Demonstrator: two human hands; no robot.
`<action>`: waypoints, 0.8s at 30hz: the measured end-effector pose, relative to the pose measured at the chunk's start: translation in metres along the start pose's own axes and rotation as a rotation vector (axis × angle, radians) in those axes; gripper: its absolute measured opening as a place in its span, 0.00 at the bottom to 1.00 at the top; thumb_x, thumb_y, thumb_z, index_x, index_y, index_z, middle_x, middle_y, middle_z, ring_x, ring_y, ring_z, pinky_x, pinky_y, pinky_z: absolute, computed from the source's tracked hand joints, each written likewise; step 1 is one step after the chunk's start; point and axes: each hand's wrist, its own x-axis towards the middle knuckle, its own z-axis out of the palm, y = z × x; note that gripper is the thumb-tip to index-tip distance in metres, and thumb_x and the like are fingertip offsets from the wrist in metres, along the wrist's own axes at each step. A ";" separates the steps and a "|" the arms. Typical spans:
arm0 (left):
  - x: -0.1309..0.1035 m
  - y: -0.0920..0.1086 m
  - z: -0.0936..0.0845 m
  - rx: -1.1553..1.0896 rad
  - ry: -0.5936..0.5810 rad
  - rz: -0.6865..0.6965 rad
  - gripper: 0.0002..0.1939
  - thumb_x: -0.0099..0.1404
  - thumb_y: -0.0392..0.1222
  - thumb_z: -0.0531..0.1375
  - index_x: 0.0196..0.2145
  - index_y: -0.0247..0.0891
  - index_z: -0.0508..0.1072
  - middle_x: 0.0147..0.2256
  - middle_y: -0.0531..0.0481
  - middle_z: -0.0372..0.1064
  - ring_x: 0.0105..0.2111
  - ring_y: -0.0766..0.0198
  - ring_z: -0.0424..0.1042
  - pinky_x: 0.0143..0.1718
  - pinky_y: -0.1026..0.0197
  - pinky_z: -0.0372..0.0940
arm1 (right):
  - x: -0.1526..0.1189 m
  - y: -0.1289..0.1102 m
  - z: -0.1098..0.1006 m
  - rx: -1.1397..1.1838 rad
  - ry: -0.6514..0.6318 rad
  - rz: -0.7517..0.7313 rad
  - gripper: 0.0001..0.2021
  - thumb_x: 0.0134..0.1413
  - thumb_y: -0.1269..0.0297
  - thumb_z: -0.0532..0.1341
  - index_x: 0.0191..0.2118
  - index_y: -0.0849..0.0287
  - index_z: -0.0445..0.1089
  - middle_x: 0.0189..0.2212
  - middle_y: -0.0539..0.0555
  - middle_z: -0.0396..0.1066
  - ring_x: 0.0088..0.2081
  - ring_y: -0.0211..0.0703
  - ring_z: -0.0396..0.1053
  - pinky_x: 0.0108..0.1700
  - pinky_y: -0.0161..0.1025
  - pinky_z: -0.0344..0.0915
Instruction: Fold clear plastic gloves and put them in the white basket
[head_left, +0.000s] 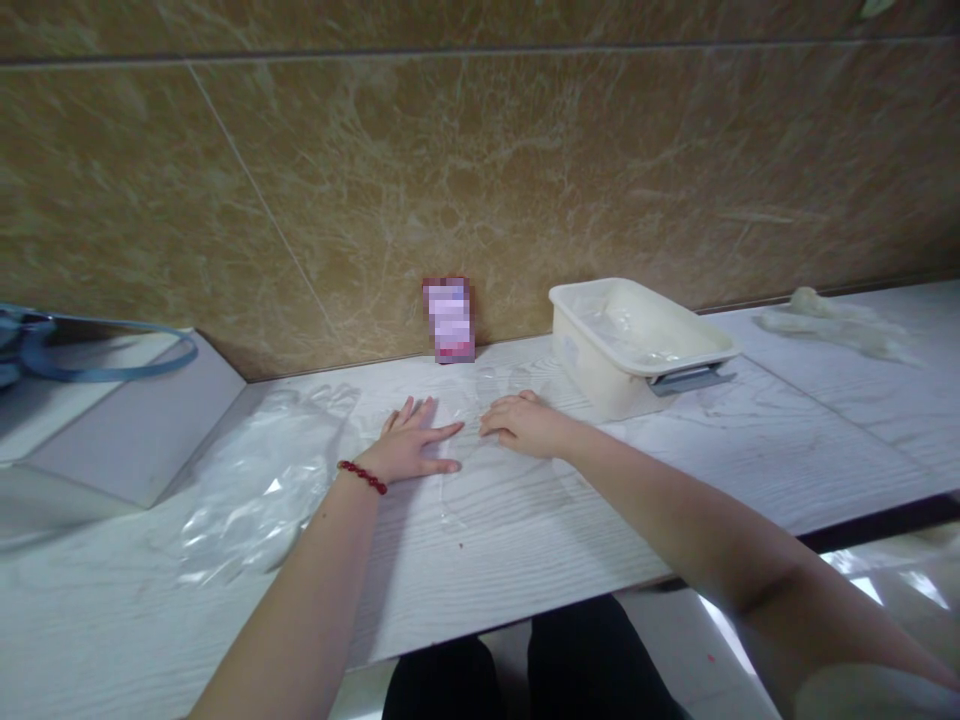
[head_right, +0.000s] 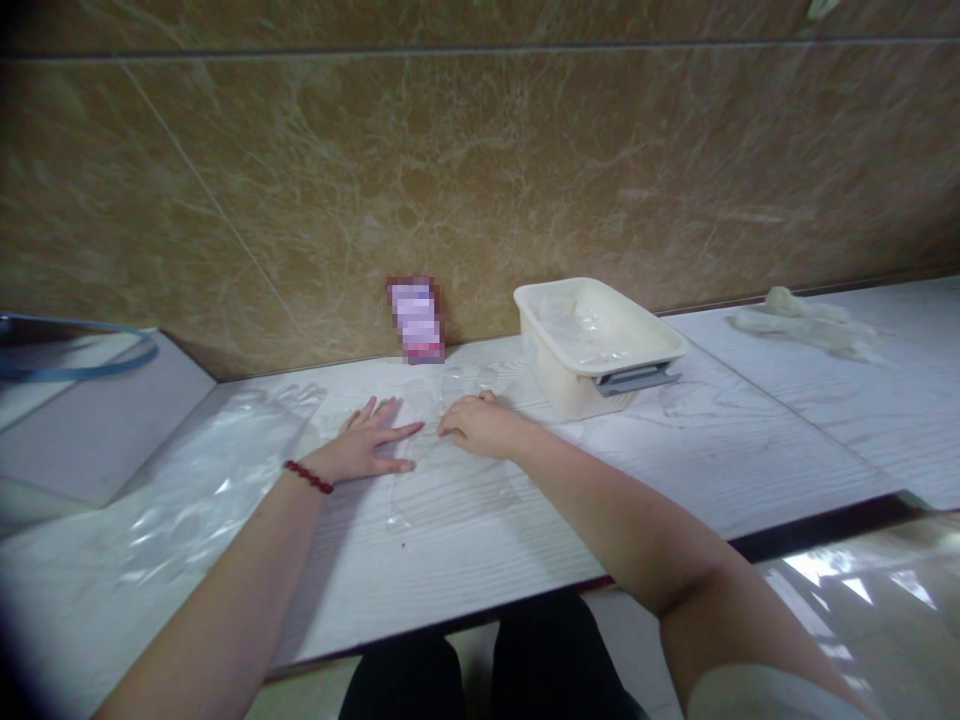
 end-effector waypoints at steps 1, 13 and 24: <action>0.000 -0.001 0.001 -0.003 -0.007 0.002 0.38 0.45 0.68 0.53 0.53 0.55 0.57 0.61 0.48 0.31 0.58 0.42 0.25 0.52 0.38 0.32 | 0.000 0.002 -0.002 0.002 -0.008 0.005 0.15 0.46 0.75 0.52 0.37 0.52 0.70 0.40 0.49 0.70 0.46 0.40 0.62 0.48 0.43 0.47; 0.001 -0.005 0.004 -0.009 -0.021 0.006 0.43 0.41 0.69 0.54 0.54 0.53 0.54 0.61 0.44 0.30 0.58 0.42 0.25 0.52 0.38 0.30 | -0.010 0.028 -0.029 -0.081 -0.173 0.063 0.17 0.48 0.74 0.51 0.39 0.51 0.71 0.46 0.49 0.66 0.49 0.41 0.60 0.51 0.40 0.53; 0.003 0.010 -0.003 -0.062 0.182 0.151 0.35 0.50 0.64 0.52 0.54 0.51 0.56 0.59 0.48 0.42 0.59 0.47 0.33 0.54 0.41 0.34 | -0.009 0.051 -0.030 -0.252 -0.048 0.687 0.16 0.52 0.72 0.48 0.43 0.69 0.67 0.41 0.67 0.66 0.43 0.48 0.65 0.43 0.39 0.60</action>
